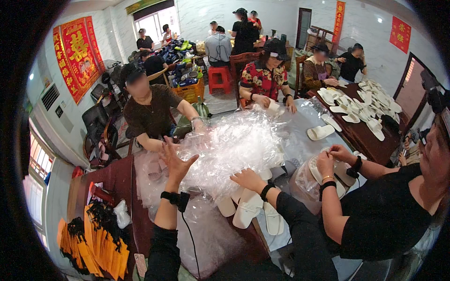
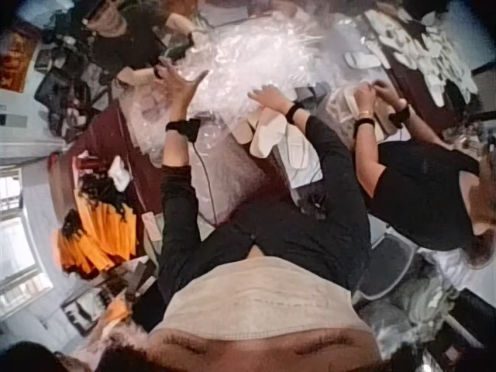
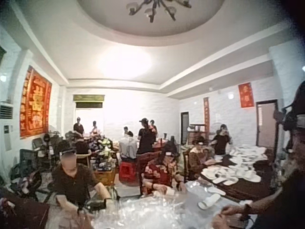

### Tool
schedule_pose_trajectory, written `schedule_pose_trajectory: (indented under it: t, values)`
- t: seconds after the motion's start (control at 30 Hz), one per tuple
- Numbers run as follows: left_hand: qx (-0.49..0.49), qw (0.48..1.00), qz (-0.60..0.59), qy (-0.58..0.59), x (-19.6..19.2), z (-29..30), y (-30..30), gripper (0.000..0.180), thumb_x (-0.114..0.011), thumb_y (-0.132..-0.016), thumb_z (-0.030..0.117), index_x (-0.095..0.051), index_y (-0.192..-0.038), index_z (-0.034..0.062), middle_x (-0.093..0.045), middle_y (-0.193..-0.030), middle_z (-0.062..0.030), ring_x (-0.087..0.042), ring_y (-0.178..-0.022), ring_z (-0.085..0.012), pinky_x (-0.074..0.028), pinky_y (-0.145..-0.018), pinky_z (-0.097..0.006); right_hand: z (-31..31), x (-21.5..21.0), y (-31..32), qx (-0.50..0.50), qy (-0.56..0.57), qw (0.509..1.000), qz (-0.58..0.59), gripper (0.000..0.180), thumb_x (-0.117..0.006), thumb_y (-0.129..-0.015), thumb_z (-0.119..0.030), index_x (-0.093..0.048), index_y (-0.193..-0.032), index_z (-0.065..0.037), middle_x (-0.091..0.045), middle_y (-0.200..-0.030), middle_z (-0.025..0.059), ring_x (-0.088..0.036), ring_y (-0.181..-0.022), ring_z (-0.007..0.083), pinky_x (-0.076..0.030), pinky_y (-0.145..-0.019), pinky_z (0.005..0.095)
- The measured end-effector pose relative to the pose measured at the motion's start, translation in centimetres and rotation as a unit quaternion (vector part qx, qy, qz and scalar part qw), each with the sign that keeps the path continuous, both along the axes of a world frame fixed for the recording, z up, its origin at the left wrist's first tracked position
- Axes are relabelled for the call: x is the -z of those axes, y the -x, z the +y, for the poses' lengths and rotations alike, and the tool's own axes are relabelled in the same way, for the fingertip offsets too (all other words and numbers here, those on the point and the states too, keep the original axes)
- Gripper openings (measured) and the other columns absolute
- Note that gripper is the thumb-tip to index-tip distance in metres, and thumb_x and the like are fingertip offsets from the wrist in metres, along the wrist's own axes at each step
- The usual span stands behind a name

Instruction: Packing slippers and slides into individual and larger plastic bags for shipping.

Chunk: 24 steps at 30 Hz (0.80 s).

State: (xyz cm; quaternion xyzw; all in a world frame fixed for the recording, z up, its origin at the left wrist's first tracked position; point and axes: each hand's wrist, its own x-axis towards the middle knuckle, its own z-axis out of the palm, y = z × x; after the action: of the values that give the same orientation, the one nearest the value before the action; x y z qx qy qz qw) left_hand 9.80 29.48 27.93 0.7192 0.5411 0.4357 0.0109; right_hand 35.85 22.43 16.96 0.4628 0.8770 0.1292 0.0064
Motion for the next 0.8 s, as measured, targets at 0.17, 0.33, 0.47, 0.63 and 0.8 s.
schedule_pose_trajectory:
  t: [0.17,0.33,0.47,0.63,0.8]
  values:
    - [0.269,0.917,0.087,0.282,4.2,0.2,-0.4,0.066,-0.067,-0.065,0.054,-0.06,-0.107,0.0047,-0.044,-0.126,-0.0193,-0.034,-0.122,-0.0387,-0.01,-0.102,-0.055,0.8,2.2,-1.4,-0.048,-0.099,0.983,0.15,0.035,-0.048,-0.079,-0.014,-0.051,-0.114,-0.013,-0.059,-0.102,0.0084,-0.058,-0.091,0.026,-0.048,-0.072,0.0371]
    - [0.287,0.901,0.282,0.165,5.9,-4.8,-2.9,0.092,-0.058,-0.062,0.067,-0.038,-0.129,0.0064,-0.032,-0.135,-0.0222,-0.024,-0.127,-0.0389,-0.007,-0.102,-0.057,0.6,1.1,-2.0,0.044,0.014,0.957,0.286,0.025,-0.043,-0.084,-0.014,-0.055,-0.107,-0.012,-0.059,-0.097,0.01,-0.058,-0.081,0.0297,-0.048,-0.068,0.0382]
    - [0.225,0.884,0.355,0.205,5.8,-6.3,-3.4,0.111,-0.07,-0.057,0.056,-0.012,-0.139,0.0088,-0.022,-0.139,-0.023,-0.018,-0.129,-0.0394,-0.005,-0.102,-0.058,-0.2,-1.1,1.4,0.06,0.033,0.925,0.373,0.025,-0.046,-0.082,-0.012,-0.055,-0.105,-0.009,-0.059,-0.095,0.0107,-0.058,-0.077,0.0278,-0.049,-0.063,0.0367]
    - [0.2,0.932,0.268,0.142,9.1,-5.0,-3.0,0.096,-0.072,-0.062,0.032,-0.018,-0.138,0.0082,-0.029,-0.135,-0.0231,-0.026,-0.127,-0.0374,-0.011,-0.103,-0.054,-0.5,-1.5,3.7,-0.027,-0.107,0.968,0.226,0.033,-0.051,-0.075,-0.009,-0.053,-0.107,-0.005,-0.059,-0.097,0.0117,-0.058,-0.075,0.0236,-0.05,-0.053,0.0298]
    - [0.203,0.953,0.177,0.135,9.2,-5.1,-3.0,0.044,-0.061,-0.067,0.013,-0.055,-0.11,0.0036,-0.062,-0.083,-0.0177,-0.059,-0.08,-0.0331,-0.045,-0.074,-0.041,-3.0,-2.6,3.6,0.001,-0.069,0.955,0.287,0.044,-0.058,-0.069,-0.014,-0.051,-0.112,-0.006,-0.054,-0.112,0.0126,-0.055,-0.091,0.0259,-0.048,-0.069,0.0357]
